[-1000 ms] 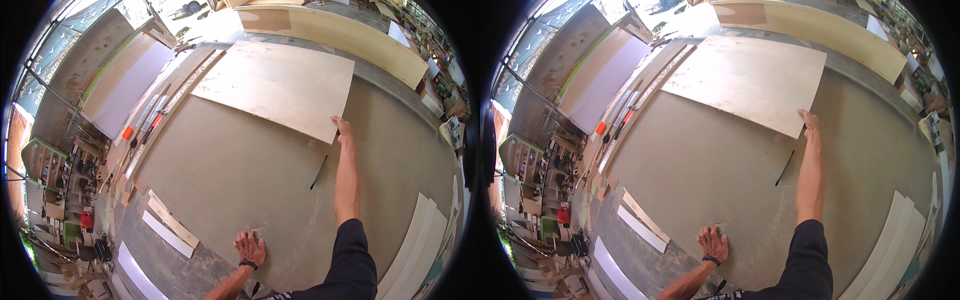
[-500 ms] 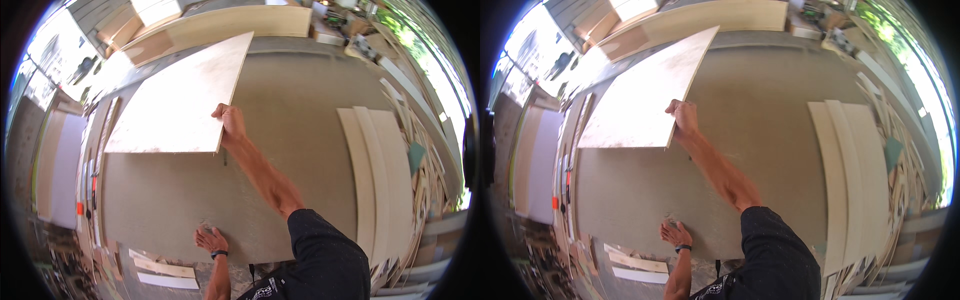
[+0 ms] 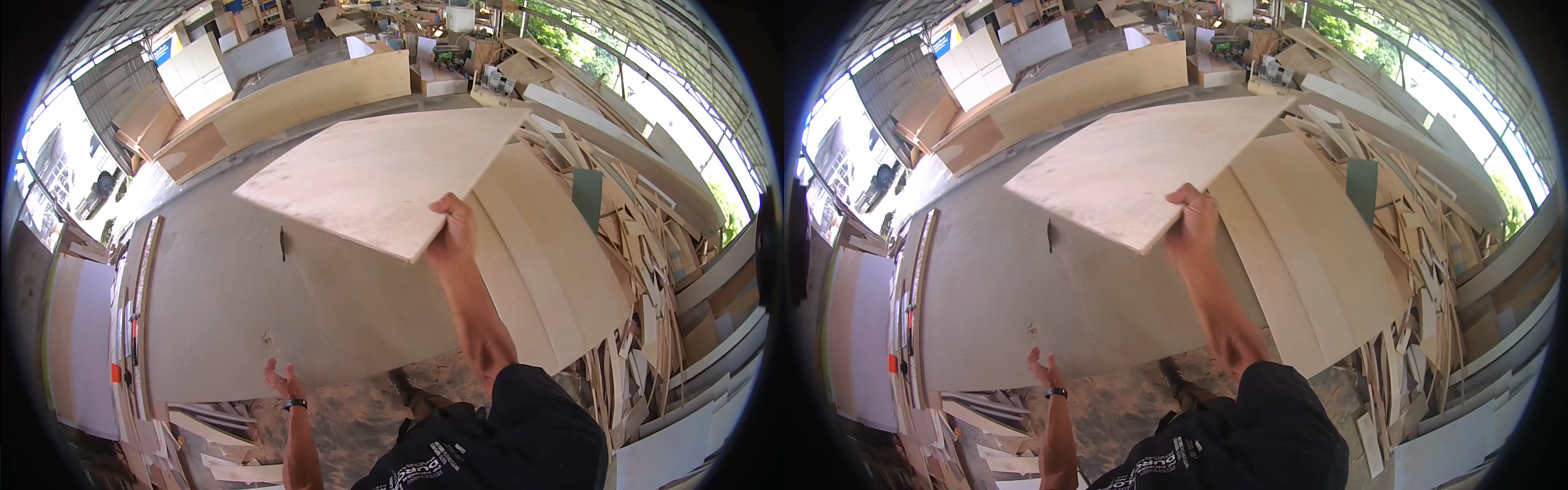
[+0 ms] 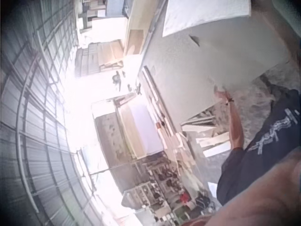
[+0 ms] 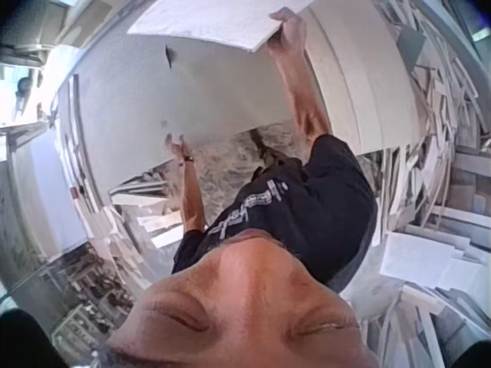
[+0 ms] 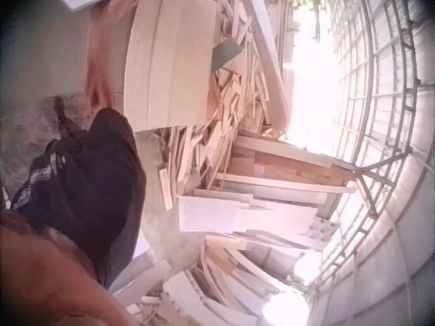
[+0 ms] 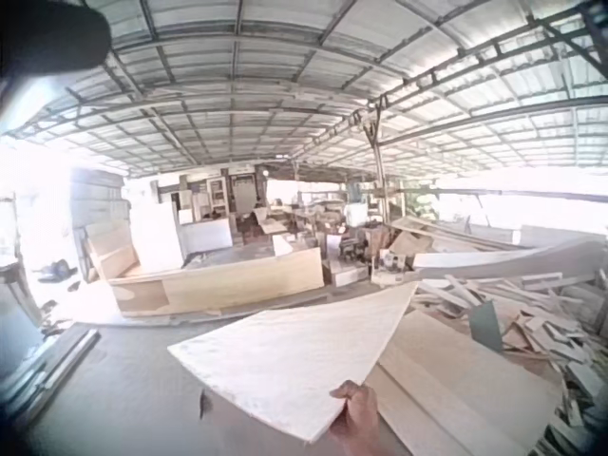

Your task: The person aligns and stacks several pieces of plywood and thin wooden strips on a workbench. They use a hammer to tap a wooden frame into place and then use a tape measure to measure the frame.

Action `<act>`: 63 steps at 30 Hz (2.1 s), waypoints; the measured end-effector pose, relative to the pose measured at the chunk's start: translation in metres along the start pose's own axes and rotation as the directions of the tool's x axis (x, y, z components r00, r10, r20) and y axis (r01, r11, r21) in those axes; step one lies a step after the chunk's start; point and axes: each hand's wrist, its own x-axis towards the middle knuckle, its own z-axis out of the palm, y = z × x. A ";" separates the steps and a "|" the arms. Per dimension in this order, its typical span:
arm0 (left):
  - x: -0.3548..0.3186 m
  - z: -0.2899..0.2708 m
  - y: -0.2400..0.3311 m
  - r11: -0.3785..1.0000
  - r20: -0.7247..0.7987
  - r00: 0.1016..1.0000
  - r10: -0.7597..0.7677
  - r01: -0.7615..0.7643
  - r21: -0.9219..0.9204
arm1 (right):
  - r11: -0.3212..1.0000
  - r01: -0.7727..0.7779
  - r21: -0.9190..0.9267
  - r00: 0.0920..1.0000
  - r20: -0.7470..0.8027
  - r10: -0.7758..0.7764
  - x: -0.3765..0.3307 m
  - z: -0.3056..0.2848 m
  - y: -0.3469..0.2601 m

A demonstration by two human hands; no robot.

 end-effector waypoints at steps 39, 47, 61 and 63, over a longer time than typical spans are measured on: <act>-0.442 0.289 0.305 0.991 0.605 0.796 0.010 -0.088 0.100 | 0.276 -0.175 -0.945 0.985 -0.169 0.043 -0.253 -0.492 -0.375; -0.510 0.213 0.391 0.947 0.790 0.613 0.004 -0.256 0.193 | -0.509 -0.352 -0.786 0.733 0.108 -0.672 -0.116 -0.658 -0.599; -0.536 0.171 0.327 0.847 0.807 0.529 0.264 -0.527 0.068 | 0.037 -0.262 -0.964 0.904 -0.259 -0.340 -0.143 -0.680 -0.628; -0.528 0.175 0.317 0.849 0.822 0.509 0.255 -0.525 0.061 | 0.071 -0.236 -0.969 0.914 -0.246 -0.323 -0.143 -0.683 -0.629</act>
